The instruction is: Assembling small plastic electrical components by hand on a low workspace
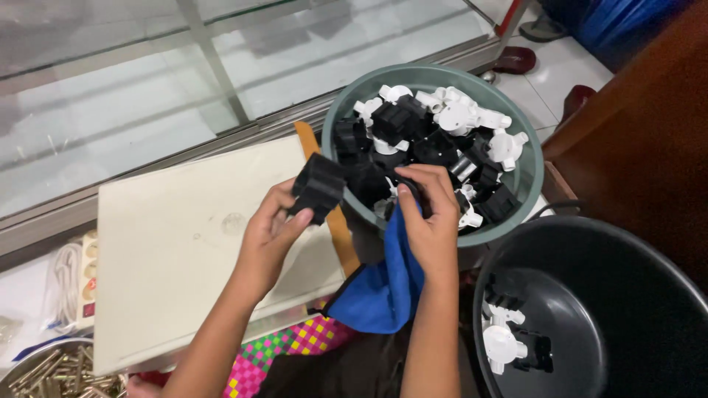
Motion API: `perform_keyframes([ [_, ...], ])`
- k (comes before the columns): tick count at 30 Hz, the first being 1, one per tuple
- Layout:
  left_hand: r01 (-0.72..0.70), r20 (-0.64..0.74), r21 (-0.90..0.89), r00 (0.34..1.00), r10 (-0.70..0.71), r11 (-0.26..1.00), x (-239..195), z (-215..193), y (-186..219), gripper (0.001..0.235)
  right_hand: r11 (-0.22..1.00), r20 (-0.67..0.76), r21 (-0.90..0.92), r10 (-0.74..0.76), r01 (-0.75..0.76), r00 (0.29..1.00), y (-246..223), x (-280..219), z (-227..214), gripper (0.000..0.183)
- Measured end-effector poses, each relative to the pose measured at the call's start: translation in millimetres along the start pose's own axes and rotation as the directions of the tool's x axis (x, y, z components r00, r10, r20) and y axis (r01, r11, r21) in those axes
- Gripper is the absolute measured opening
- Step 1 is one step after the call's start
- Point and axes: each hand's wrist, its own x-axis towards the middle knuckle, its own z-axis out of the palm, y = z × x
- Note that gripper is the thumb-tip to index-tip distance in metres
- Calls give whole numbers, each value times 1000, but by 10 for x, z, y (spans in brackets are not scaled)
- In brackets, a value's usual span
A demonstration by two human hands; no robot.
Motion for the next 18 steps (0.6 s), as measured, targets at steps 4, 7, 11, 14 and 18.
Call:
perform_keyframes([
  [4,120,-161,-157,976,-145,980,-467,-373,309,17,995,107,52,-85,79,991,-272,-68,270,22],
  [7,178,-220,-398,934,-282,900,-646,-685,211,23,989,212,92,-135,118,968,-543,-166,537,23],
  [11,184,-182,-563,923,-338,806,-731,-867,89,22,974,277,188,-178,129,944,-847,-438,1052,20],
  [14,261,-162,-544,900,-405,797,-687,-953,-92,27,940,210,76,-340,332,916,-720,-681,1417,25],
  [18,316,-92,-554,896,-434,770,-648,-997,-195,37,920,240,-6,-380,393,893,-670,-759,1594,25],
])
